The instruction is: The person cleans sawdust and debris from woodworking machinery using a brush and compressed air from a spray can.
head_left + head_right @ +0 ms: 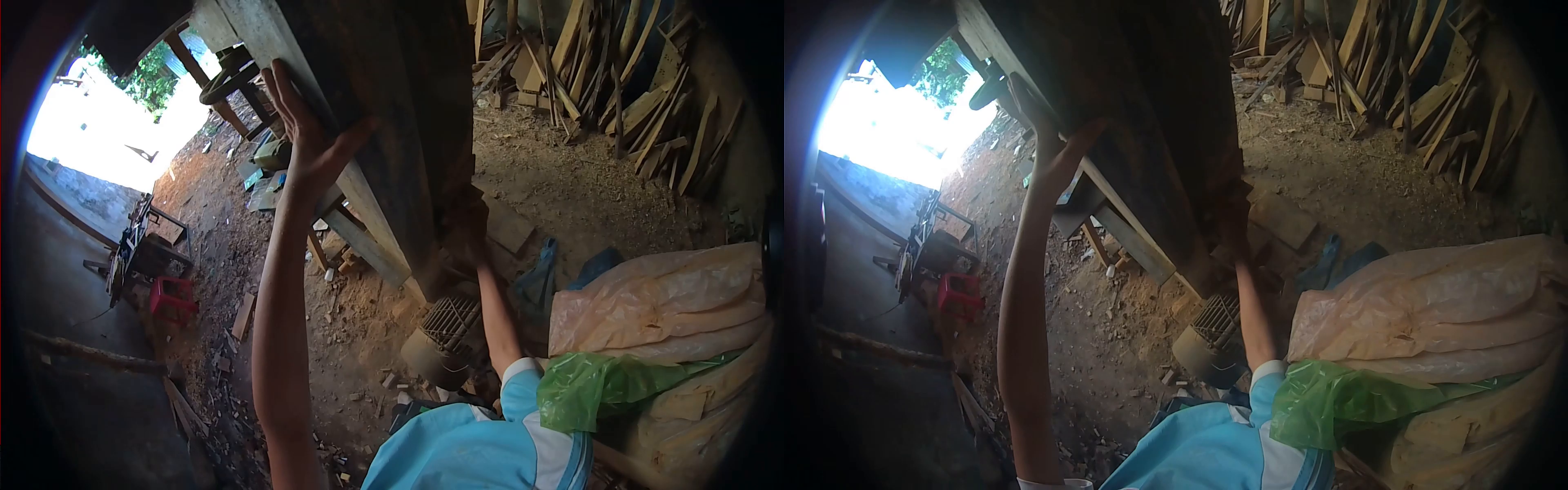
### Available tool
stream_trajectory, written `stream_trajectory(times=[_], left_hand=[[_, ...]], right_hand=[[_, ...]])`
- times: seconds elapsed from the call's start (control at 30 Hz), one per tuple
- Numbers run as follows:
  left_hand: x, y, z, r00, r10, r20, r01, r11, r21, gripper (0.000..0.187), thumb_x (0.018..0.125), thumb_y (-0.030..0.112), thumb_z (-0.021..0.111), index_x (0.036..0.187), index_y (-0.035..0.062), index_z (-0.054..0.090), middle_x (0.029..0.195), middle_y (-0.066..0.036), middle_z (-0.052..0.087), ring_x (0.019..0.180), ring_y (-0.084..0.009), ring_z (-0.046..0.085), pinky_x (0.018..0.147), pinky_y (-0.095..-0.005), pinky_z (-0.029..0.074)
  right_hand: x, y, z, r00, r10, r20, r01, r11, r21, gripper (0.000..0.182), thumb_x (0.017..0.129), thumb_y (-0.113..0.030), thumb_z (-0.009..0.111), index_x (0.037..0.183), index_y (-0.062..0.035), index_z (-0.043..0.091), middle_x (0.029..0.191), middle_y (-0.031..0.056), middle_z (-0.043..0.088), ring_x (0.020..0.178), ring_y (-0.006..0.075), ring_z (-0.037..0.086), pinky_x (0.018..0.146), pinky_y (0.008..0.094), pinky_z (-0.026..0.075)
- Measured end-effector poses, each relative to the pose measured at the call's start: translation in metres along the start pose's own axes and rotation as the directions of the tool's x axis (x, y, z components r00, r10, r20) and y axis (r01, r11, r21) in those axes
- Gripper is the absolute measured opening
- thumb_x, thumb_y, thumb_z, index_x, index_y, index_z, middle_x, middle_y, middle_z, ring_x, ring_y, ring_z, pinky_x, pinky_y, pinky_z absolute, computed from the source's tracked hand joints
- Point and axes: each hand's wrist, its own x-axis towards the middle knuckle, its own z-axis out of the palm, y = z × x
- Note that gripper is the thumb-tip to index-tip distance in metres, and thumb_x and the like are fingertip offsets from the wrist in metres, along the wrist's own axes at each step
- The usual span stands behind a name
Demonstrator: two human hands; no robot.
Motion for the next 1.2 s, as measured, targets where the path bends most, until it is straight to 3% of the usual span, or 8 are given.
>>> stream_trajectory(times=[0.13, 0.23, 0.37, 0.5, 0.7, 0.97, 1.07, 1.2], left_hand=[[0.002, 0.001, 0.000, 1.000, 0.024, -0.005, -0.024, 0.999, -0.024, 0.121, 0.060, 0.043, 0.075, 0.139, 0.0071, -0.009, 0.142, -0.023, -0.013, 0.133, -0.0341, -0.011, 0.107, -0.0443, 0.008], [0.001, -0.003, 0.000, 0.999, 0.045, -0.015, -0.045, 0.999, -0.012, 0.122, 0.060, 0.043, 0.076, 0.139, 0.0065, -0.010, 0.142, -0.024, -0.014, 0.134, -0.0343, -0.010, 0.107, -0.0437, 0.009], [-0.002, 0.001, 0.001, 0.999, 0.039, -0.020, -0.039, 0.999, 0.029, 0.122, 0.060, 0.043, 0.076, 0.139, 0.0054, -0.010, 0.142, -0.025, -0.013, 0.134, -0.0355, -0.009, 0.107, -0.0442, 0.009], [0.000, 0.000, -0.001, 0.998, 0.055, -0.027, -0.052, 0.993, 0.102, 0.123, 0.059, 0.043, 0.076, 0.139, 0.0055, -0.010, 0.141, -0.026, -0.013, 0.133, -0.0369, -0.009, 0.107, -0.0447, 0.008], [0.000, 0.002, 0.001, 0.999, 0.015, -0.028, -0.015, 1.000, 0.010, 0.123, 0.059, 0.044, 0.076, 0.139, 0.0046, -0.009, 0.141, -0.026, -0.013, 0.133, -0.0375, -0.009, 0.107, -0.0443, 0.008], [0.000, 0.000, 0.000, 0.997, 0.071, -0.043, -0.065, 0.989, 0.133, 0.122, 0.058, 0.046, 0.076, 0.139, 0.0066, -0.008, 0.141, -0.027, -0.012, 0.133, -0.0383, -0.007, 0.107, -0.0438, 0.008], [-0.003, 0.001, 0.000, 0.999, 0.036, -0.034, -0.031, 0.993, 0.115, 0.122, 0.058, 0.046, 0.076, 0.139, 0.0071, -0.007, 0.141, -0.027, -0.012, 0.133, -0.0387, -0.006, 0.107, -0.0441, 0.008], [-0.001, 0.000, 0.001, 0.995, 0.077, -0.058, -0.066, 0.983, 0.170, 0.123, 0.058, 0.047, 0.075, 0.140, 0.0073, -0.007, 0.141, -0.028, -0.011, 0.133, -0.0395, -0.005, 0.107, -0.0449, 0.009]], right_hand=[[0.014, 0.035, 0.012, 0.890, 0.449, 0.076, -0.455, 0.874, 0.170, 0.043, 0.061, -0.023, 0.076, 0.092, 0.0007, 0.060, 0.082, 0.0144, 0.065, 0.074, 0.0244, 0.065, 0.058, 0.0350, 0.051], [0.016, -0.036, -0.008, 0.891, 0.451, -0.056, -0.425, 0.870, 0.250, 0.045, 0.062, -0.021, 0.075, 0.095, 0.0033, 0.057, 0.092, 0.0174, 0.062, 0.085, 0.0254, 0.063, 0.067, 0.0357, 0.050], [0.002, -0.005, 0.024, 0.995, -0.052, -0.085, 0.035, 0.981, -0.193, 0.037, 0.087, -0.026, 0.046, 0.105, 0.0059, 0.051, 0.091, 0.0223, 0.055, 0.085, 0.0313, 0.056, 0.073, 0.0379, 0.044], [0.001, -0.076, -0.013, 0.986, -0.009, -0.165, 0.026, 0.994, 0.102, 0.047, 0.075, -0.021, 0.062, 0.109, 0.0057, 0.045, 0.100, 0.0224, 0.054, 0.093, 0.0335, 0.055, 0.079, 0.0386, 0.045], [0.018, -0.075, -0.031, 0.815, 0.571, 0.100, -0.543, 0.691, 0.477, 0.050, 0.078, -0.022, 0.062, 0.116, 0.0030, 0.040, 0.100, 0.0227, 0.057, 0.090, 0.0312, 0.060, 0.073, 0.0390, 0.050], [0.012, -0.083, -0.047, 0.965, 0.240, 0.109, -0.251, 0.963, 0.098, 0.041, 0.079, -0.021, 0.060, 0.111, 0.0004, 0.047, 0.093, 0.0208, 0.059, 0.085, 0.0291, 0.059, 0.066, 0.0368, 0.049], [-0.004, -0.096, -0.040, 0.903, 0.427, -0.044, -0.370, 0.826, 0.425, 0.031, 0.072, -0.015, 0.065, 0.098, -0.0059, 0.053, 0.083, 0.0124, 0.059, 0.071, 0.0213, 0.059, 0.062, 0.0319, 0.047], [-0.007, -0.080, -0.056, 0.982, -0.128, -0.136, 0.134, 0.990, 0.040, 0.031, 0.064, -0.014, 0.070, 0.091, -0.0056, 0.056, 0.079, 0.0134, 0.060, 0.072, 0.0243, 0.061, 0.063, 0.0337, 0.047]])
